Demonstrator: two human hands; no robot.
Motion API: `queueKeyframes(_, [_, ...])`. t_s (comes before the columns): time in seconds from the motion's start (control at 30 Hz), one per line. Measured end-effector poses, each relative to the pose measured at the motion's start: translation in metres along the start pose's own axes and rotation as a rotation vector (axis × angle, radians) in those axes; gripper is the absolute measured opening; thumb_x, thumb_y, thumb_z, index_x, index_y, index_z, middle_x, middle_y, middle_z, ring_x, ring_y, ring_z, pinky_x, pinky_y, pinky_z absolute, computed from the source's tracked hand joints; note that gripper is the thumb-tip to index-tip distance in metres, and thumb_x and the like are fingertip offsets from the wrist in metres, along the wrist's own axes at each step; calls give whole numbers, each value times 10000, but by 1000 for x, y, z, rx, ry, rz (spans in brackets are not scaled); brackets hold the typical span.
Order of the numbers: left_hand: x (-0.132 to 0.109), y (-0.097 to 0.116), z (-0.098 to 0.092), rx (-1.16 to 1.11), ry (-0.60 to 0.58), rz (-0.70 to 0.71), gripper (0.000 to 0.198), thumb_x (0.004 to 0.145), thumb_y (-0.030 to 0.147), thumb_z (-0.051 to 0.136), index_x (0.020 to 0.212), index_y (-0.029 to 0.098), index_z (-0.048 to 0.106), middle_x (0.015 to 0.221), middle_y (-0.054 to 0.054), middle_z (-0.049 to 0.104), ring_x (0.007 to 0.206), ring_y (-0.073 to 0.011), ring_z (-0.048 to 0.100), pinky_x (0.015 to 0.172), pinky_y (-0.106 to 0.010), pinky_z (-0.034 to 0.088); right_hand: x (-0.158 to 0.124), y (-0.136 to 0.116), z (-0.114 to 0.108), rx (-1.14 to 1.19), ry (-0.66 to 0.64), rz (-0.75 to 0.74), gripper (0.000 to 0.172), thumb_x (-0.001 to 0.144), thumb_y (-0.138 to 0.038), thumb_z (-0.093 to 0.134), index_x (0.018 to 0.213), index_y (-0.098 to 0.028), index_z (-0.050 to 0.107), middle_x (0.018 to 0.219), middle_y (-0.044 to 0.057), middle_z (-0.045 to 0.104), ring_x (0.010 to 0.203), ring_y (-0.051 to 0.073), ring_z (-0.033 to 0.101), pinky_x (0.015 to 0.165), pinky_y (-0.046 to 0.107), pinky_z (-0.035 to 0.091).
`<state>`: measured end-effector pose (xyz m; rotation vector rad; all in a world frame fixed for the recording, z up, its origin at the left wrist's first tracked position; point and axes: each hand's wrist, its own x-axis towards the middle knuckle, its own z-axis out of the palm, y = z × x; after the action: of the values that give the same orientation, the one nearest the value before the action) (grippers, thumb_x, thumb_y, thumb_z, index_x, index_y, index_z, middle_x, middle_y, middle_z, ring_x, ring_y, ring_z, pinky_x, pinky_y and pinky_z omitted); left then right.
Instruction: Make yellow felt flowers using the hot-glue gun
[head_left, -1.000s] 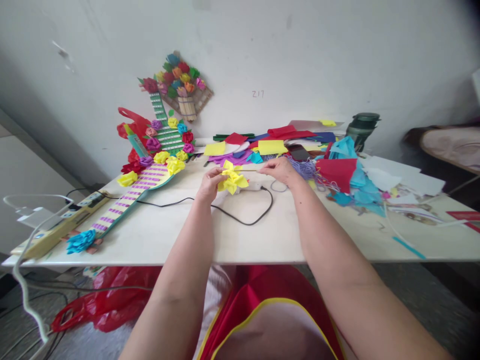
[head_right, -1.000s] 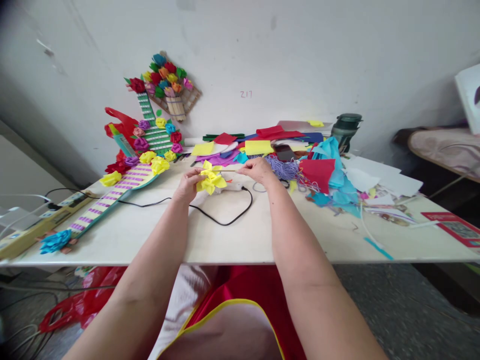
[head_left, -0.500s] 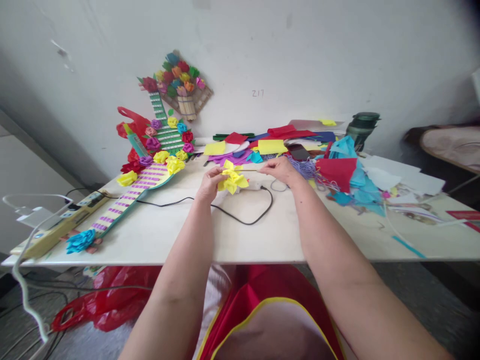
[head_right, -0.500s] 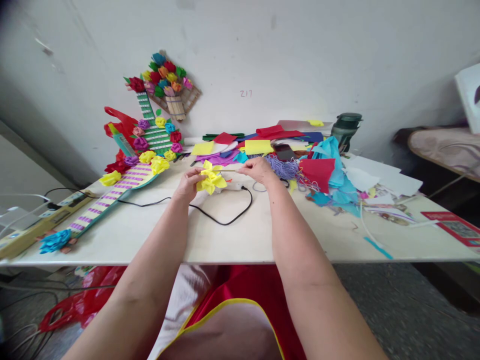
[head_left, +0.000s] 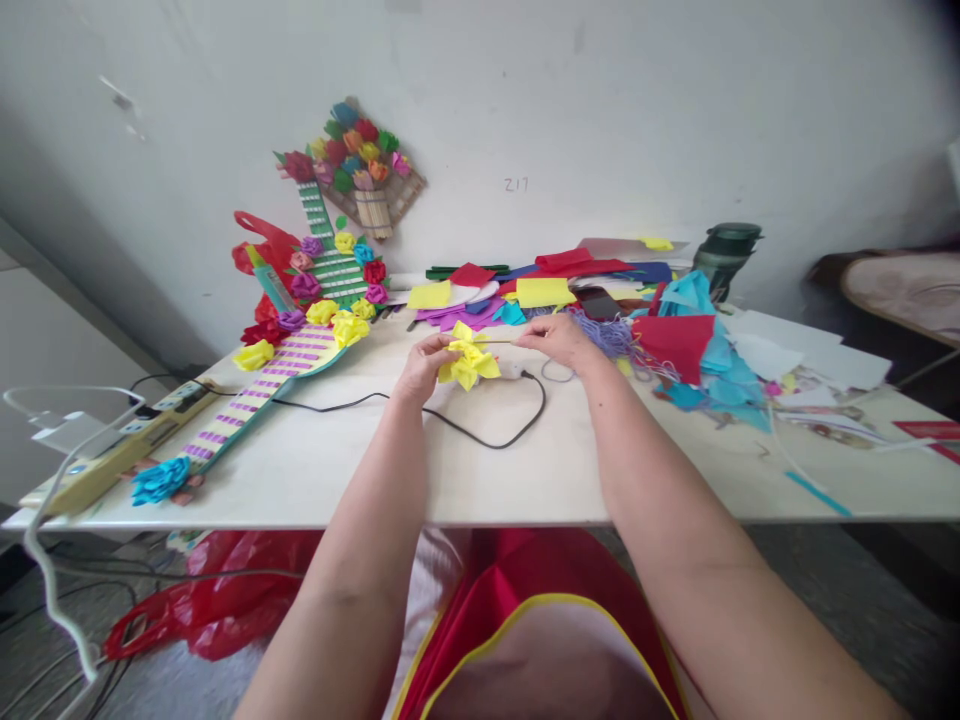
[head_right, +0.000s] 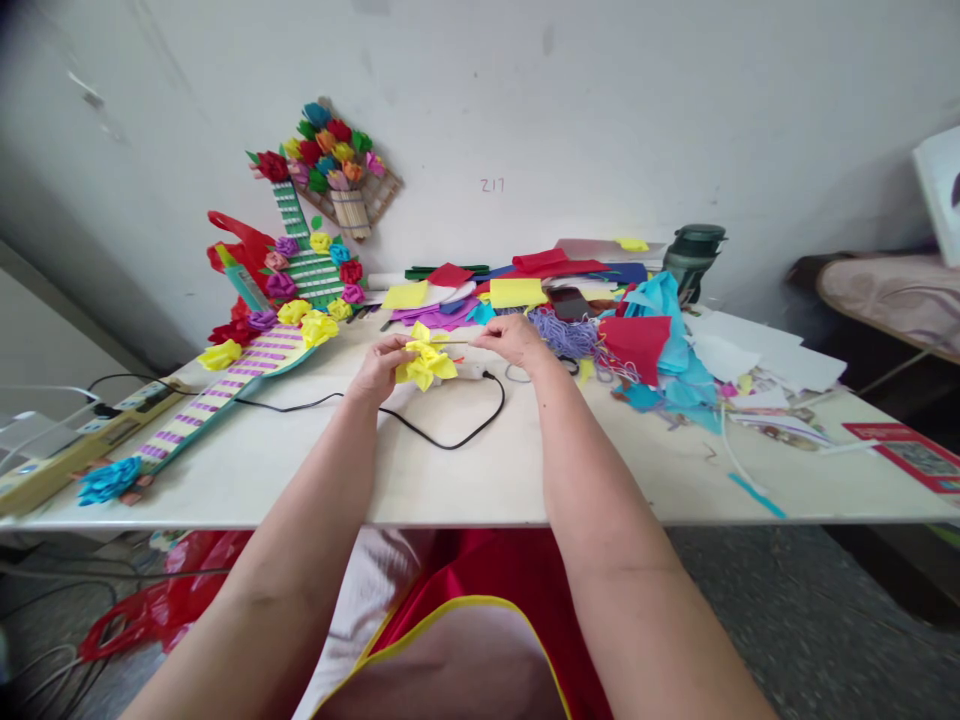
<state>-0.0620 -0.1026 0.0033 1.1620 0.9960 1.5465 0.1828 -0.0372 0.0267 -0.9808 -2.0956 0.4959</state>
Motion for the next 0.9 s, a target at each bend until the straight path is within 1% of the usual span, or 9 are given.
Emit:
queueKeyframes(0.13, [1,-1,0,11,-18,4,315,443,250,805,715,162,674,646,6,686,556,-145,619,564,-261,478,-2,-5,-1,-23,-44,9,302,783,-427,642,612,-183,684,626,-4,655,634,140,561,598,257,381])
queueKeyframes(0.37, [1,-2,0,31,-36,3,298,454,246,797,709,163,669,643,7,677,557,-144,610,563,-262,469,0,-4,7,13,-92,-33,266,798,-391,625,687,-187,755,680,15,722,664,152,620,647,255,429])
queueKeyframes(0.6, [0,-3,1,36,-47,12,298,460,237,797,724,165,679,652,8,683,580,-146,621,587,-265,480,0,-7,6,-12,-41,-36,167,765,-326,689,724,-202,793,817,29,778,785,190,683,677,260,465])
queueKeyframes(0.9, [0,-3,1,35,-49,33,330,469,217,792,789,172,725,706,2,697,610,-145,621,617,-271,477,1,-10,3,-71,-14,-61,150,766,-324,707,732,-210,798,813,28,778,789,193,686,682,267,467])
